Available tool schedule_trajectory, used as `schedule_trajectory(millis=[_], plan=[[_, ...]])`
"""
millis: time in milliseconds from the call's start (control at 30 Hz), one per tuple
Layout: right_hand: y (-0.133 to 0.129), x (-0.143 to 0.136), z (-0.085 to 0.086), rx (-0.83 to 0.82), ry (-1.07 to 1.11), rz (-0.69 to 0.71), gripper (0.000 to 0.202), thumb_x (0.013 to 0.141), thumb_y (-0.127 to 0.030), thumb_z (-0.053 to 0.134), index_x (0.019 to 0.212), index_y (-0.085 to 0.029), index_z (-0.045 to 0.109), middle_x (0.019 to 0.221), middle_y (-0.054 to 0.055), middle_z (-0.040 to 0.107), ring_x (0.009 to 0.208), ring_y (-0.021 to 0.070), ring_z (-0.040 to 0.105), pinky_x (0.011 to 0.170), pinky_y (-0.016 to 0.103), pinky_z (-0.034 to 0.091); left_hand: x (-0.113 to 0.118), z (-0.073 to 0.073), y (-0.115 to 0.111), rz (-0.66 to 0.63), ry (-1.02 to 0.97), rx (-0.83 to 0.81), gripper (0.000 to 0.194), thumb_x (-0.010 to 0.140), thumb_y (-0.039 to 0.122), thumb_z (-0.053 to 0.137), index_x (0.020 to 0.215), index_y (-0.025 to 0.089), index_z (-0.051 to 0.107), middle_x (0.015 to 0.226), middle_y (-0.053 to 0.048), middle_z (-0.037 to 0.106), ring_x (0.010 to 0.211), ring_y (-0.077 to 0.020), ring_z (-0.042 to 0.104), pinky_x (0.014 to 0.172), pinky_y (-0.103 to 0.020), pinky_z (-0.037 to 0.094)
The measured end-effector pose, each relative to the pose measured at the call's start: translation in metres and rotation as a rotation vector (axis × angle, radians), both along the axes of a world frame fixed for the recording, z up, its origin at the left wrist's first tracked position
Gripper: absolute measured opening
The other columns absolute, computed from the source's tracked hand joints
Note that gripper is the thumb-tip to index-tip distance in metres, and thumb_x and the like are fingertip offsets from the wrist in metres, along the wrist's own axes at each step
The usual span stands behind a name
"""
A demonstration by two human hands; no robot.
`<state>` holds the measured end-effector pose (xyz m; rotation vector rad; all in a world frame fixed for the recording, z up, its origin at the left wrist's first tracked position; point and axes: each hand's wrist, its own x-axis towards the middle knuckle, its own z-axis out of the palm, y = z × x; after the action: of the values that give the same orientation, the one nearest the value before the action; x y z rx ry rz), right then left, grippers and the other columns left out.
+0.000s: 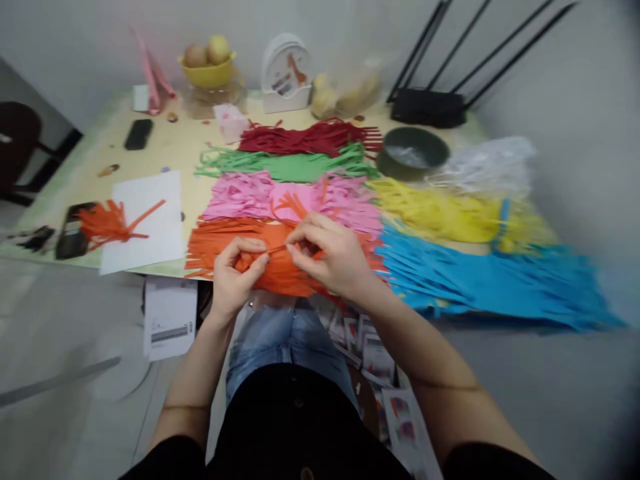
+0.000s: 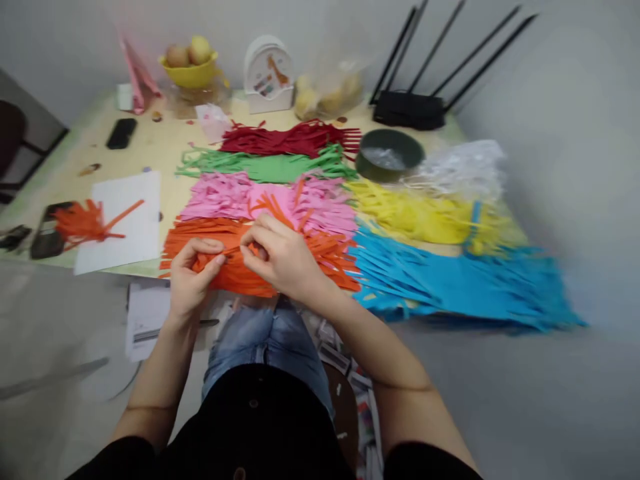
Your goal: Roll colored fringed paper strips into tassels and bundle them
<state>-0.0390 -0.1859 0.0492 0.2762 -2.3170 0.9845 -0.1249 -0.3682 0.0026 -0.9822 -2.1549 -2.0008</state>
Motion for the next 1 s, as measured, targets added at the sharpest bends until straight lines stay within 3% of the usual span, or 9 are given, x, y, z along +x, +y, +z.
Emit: schedule_trajectory(millis=[100, 233, 333, 467, 567, 667, 767, 867, 1000], plan=[[0.004, 0.006, -0.008, -0.069, -0.048, 0.011, 0.016, 0.094, -0.02, 0.065, 0.11, -0.019, 0.067, 0.089, 0.003, 0.065, 0.069, 0.0109, 0.06, 0.061, 0.022, 0.051, -0.067, 0.025, -0.058, 0.17, 0.124, -0.225, 0.022, 0.085, 0.028, 0.073, 0.106, 0.02, 0.074, 0.097, -0.005, 0.075, 0.09, -0.0191, 0.069, 0.087, -0.035, 0.054], [0.011, 0.015, -0.022, -0.062, -0.073, -0.036, 0.02, 0.094, -0.023, 0.066, 0.114, -0.019, 0.068, 0.092, 0.004, 0.069, 0.07, 0.0116, 0.064, 0.063, 0.022, 0.054, -0.188, 0.071, -0.148, 0.734, 0.46, -0.637, 0.023, 0.084, 0.007, 0.061, 0.104, 0.01, 0.074, 0.101, -0.009, 0.074, 0.106, -0.024, 0.06, 0.108, -0.049, 0.038], [0.01, 0.023, -0.031, -0.045, -0.078, -0.094, 0.015, 0.095, -0.022, 0.063, 0.108, -0.018, 0.069, 0.088, 0.004, 0.07, 0.07, 0.0126, 0.064, 0.064, 0.024, 0.055, -0.24, 0.07, -0.177, 0.729, 0.535, -0.94, 0.026, 0.094, 0.008, 0.047, 0.106, 0.008, 0.07, 0.106, -0.009, 0.07, 0.12, -0.0237, 0.049, 0.117, -0.051, 0.023], [0.017, 0.041, -0.049, -0.088, -0.13, -0.188, 0.016, 0.097, -0.028, 0.06, 0.105, -0.02, 0.071, 0.088, 0.005, 0.073, 0.07, 0.0154, 0.068, 0.063, 0.027, 0.056, -0.23, 0.022, -0.182, 0.364, 0.436, -1.218, 0.019, 0.091, 0.019, 0.055, 0.102, 0.01, 0.068, 0.103, -0.011, 0.069, 0.106, -0.0247, 0.054, 0.108, -0.042, 0.033], [0.037, 0.06, -0.064, -0.134, -0.216, -0.278, 0.017, 0.095, -0.036, 0.062, 0.1, -0.025, 0.073, 0.089, 0.006, 0.076, 0.067, 0.0193, 0.071, 0.063, 0.034, 0.058, -0.204, -0.011, -0.193, 0.286, 0.39, -1.282, 0.022, 0.092, 0.022, 0.051, 0.103, 0.011, 0.067, 0.098, -0.014, 0.068, 0.098, -0.0281, 0.058, 0.096, -0.04, 0.041], [0.058, 0.079, -0.074, -0.209, -0.296, -0.4, 0.018, 0.092, -0.043, 0.063, 0.097, -0.029, 0.074, 0.089, 0.007, 0.076, 0.063, 0.0242, 0.071, 0.064, 0.042, 0.059, -0.186, -0.024, -0.207, 0.274, 0.376, -1.292, 0.03, 0.095, 0.027, 0.041, 0.108, 0.014, 0.065, 0.107, -0.017, 0.066, 0.103, -0.0305, 0.058, 0.095, -0.041, 0.043], [0.077, 0.096, -0.076, -0.296, -0.349, -0.499, 0.018, 0.092, -0.048, 0.062, 0.096, -0.035, 0.074, 0.088, 0.008, 0.076, 0.063, 0.0282, 0.071, 0.063, 0.046, 0.058, -0.18, -0.027, -0.212, 0.288, 0.37, -1.268, 0.031, 0.094, 0.03, 0.038, 0.108, 0.016, 0.063, 0.114, -0.018, 0.064, 0.111, -0.0302, 0.057, 0.101, -0.042, 0.042], [0.108, 0.116, -0.076, -0.211, -0.309, -0.632, 0.022, 0.094, -0.053, 0.056, 0.1, -0.04, 0.073, 0.082, 0.009, 0.073, 0.068, 0.0305, 0.071, 0.065, 0.05, 0.056, -0.177, -0.022, -0.204, 0.299, 0.379, -1.229, 0.026, 0.09, 0.028, 0.041, 0.101, 0.018, 0.063, 0.119, -0.016, 0.063, 0.113, -0.0291, 0.057, 0.104, -0.044, 0.042], [0.176, 0.163, -0.08, 0.118, -0.211, -0.898, 0.03, 0.099, -0.049, 0.048, 0.107, -0.033, 0.073, 0.097, 0.014, 0.073, 0.09, 0.0334, 0.072, 0.075, 0.052, 0.057, -0.145, 0.022, -0.163, 0.205, 0.452, -1.117, 0.01, 0.081, 0.029, 0.05, 0.081, 0.023, 0.058, 0.098, -0.007, 0.068, 0.104, -0.0298, 0.06, 0.1, -0.051, 0.045]])
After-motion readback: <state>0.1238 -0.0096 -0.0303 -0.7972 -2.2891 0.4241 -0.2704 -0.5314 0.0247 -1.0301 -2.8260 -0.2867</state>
